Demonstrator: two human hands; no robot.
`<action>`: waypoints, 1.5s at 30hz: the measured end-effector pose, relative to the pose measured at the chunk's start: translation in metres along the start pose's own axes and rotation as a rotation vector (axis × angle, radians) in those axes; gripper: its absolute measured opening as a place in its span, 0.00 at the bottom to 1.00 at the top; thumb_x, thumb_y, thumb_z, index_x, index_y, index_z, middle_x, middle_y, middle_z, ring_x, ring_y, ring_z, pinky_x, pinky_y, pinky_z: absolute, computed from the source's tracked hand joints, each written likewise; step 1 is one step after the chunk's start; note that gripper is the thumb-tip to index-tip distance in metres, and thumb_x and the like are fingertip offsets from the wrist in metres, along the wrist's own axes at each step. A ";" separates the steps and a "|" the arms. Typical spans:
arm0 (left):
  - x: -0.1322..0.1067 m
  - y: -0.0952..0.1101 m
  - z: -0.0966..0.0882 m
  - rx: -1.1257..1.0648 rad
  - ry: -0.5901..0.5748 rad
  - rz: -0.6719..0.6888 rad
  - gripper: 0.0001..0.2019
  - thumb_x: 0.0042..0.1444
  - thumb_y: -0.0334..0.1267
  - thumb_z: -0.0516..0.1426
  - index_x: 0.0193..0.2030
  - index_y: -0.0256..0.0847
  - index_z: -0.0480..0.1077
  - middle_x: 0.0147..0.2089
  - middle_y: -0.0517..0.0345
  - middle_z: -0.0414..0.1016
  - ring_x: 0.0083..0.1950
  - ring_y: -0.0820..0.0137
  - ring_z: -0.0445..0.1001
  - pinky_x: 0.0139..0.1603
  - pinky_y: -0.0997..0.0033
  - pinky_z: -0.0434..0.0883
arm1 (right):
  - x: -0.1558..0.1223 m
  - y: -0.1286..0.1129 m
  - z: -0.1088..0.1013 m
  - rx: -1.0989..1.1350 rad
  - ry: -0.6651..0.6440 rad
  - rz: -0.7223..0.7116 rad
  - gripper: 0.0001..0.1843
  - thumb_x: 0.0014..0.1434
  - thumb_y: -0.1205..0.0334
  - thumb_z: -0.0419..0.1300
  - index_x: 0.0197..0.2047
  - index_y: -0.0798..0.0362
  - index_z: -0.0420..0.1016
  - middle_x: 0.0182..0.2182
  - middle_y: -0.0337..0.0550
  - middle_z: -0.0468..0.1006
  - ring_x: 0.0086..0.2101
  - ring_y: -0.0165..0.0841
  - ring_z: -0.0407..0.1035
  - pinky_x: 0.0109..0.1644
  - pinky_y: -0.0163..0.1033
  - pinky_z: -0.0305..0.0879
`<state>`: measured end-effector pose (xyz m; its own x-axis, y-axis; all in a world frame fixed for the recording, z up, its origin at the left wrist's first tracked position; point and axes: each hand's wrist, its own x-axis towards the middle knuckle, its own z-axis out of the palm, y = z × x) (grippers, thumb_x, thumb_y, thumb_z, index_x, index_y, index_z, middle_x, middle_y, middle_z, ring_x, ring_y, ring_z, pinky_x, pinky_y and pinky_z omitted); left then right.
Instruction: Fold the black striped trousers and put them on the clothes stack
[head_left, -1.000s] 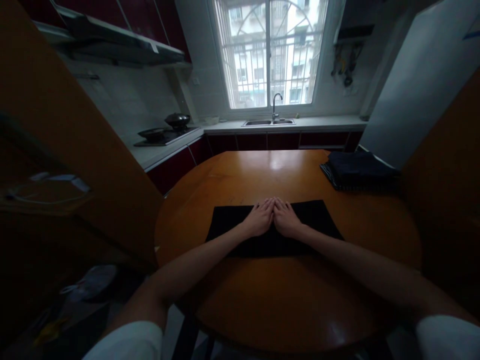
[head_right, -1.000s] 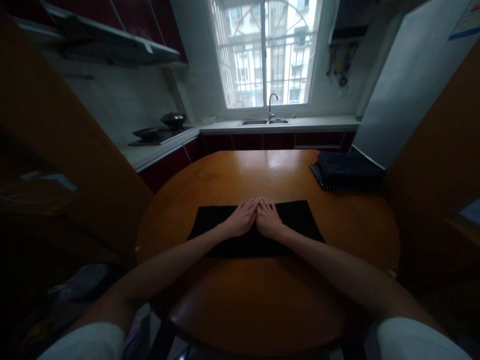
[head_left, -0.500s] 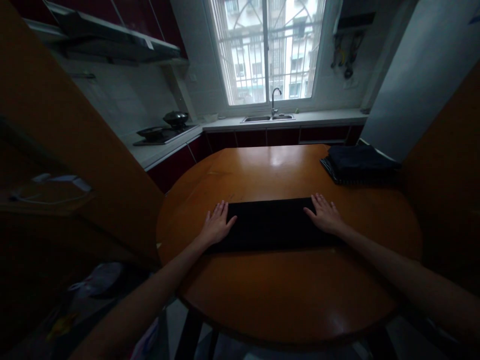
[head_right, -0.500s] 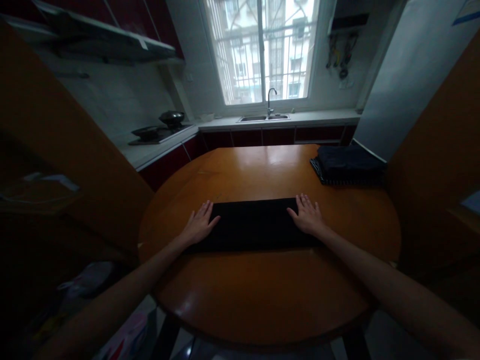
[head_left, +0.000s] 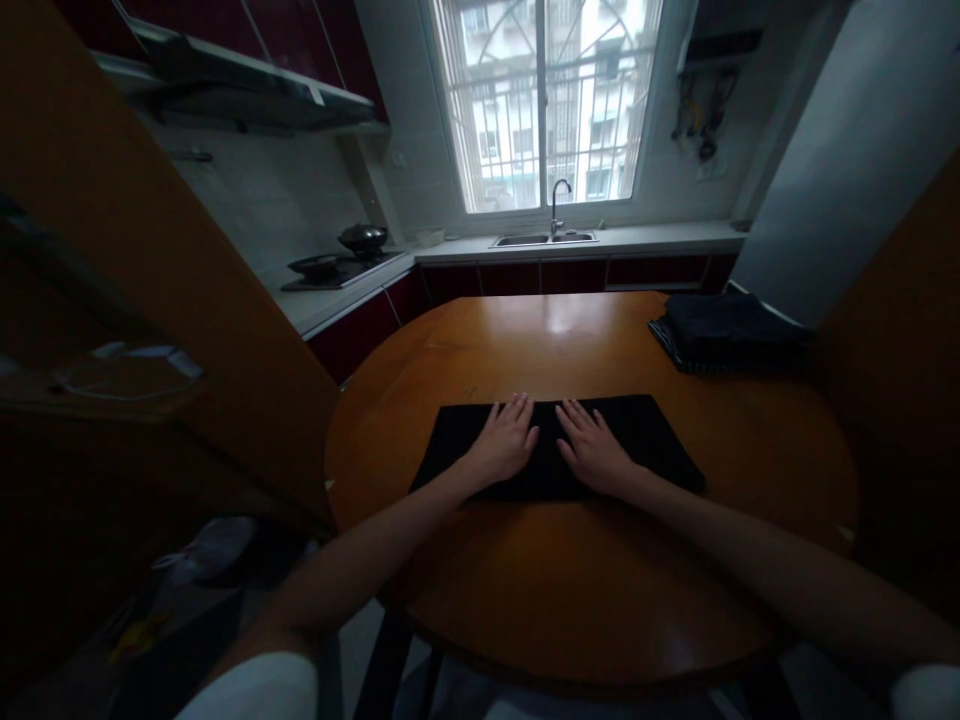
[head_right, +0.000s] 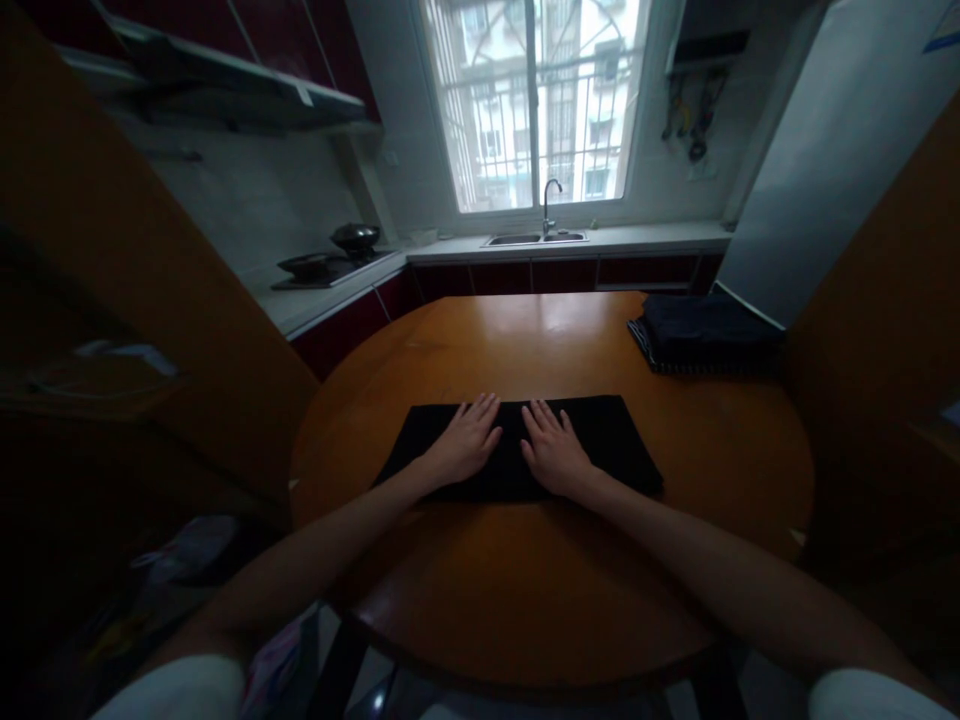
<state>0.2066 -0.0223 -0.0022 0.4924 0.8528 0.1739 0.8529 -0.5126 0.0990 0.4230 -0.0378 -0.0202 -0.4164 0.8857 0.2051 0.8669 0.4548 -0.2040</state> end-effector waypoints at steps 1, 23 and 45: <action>0.002 0.009 0.008 0.002 -0.004 0.027 0.30 0.72 0.46 0.40 0.75 0.32 0.51 0.77 0.41 0.49 0.78 0.55 0.45 0.75 0.48 0.47 | -0.001 -0.004 0.003 -0.004 -0.017 -0.005 0.34 0.69 0.55 0.43 0.75 0.59 0.52 0.74 0.56 0.48 0.73 0.45 0.40 0.73 0.60 0.39; -0.016 0.037 -0.010 -0.347 -0.252 0.548 0.23 0.71 0.40 0.52 0.71 0.49 0.62 0.76 0.51 0.53 0.78 0.56 0.46 0.76 0.42 0.43 | 0.010 0.147 -0.052 0.419 0.124 0.738 0.26 0.60 0.62 0.65 0.59 0.65 0.74 0.53 0.64 0.78 0.51 0.47 0.76 0.53 0.44 0.71; -0.018 0.038 -0.014 -0.451 -0.254 0.596 0.23 0.69 0.40 0.55 0.70 0.49 0.65 0.74 0.49 0.58 0.77 0.56 0.50 0.76 0.42 0.39 | -0.015 0.153 -0.078 0.895 -0.319 0.584 0.23 0.49 0.62 0.71 0.50 0.51 0.80 0.40 0.45 0.82 0.27 0.27 0.69 0.23 0.27 0.60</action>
<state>0.2277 -0.0581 0.0121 0.9153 0.3906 0.0989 0.3070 -0.8350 0.4566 0.5829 0.0116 0.0203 -0.1721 0.9101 -0.3769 0.4965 -0.2503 -0.8312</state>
